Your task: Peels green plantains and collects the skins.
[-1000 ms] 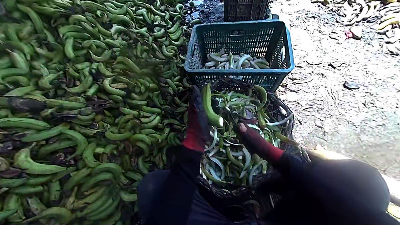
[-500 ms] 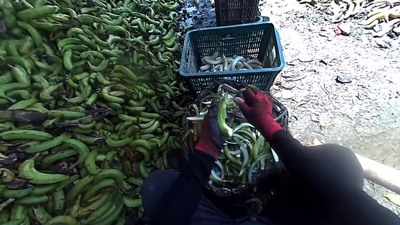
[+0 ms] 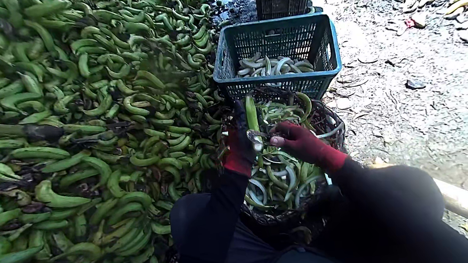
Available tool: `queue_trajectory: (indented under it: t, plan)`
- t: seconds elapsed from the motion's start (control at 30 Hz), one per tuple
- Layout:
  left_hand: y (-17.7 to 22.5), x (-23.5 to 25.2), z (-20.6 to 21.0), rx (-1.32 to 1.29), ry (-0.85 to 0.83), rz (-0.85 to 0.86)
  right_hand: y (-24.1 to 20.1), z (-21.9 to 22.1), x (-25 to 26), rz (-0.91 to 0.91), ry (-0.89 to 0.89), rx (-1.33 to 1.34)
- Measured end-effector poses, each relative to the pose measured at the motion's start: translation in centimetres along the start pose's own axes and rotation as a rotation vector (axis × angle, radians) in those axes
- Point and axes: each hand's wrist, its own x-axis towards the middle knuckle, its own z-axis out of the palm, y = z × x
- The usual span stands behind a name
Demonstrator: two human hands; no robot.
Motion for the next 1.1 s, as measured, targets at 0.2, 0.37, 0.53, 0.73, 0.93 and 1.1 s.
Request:
queue_trajectory:
  t: [0.2,0.37,0.53,0.73,0.93,1.1]
  plan:
    - [-0.2,0.2,2.3,-0.309,-0.157,-0.345,2.2,-2.5,3.0,0.226,0.499,-0.266]
    - [-0.4,1.3,0.4,0.068,0.114,-0.086,0.2,-1.7,0.7,0.163,0.301,-0.005]
    - [0.3,1.2,1.1,0.239,0.314,0.055,-0.5,0.9,-0.1,-0.015,0.192,-0.162]
    - [-1.1,0.1,1.6,-0.201,-0.312,-0.15,1.9,-2.8,3.2,0.132,0.324,-0.369]
    - [-1.5,1.4,1.2,0.241,0.333,-0.012,-1.2,1.0,0.1,0.028,0.314,-0.417]
    - [0.0,0.5,1.9,0.106,0.287,0.017,-0.1,1.2,0.9,0.006,0.332,-0.376]
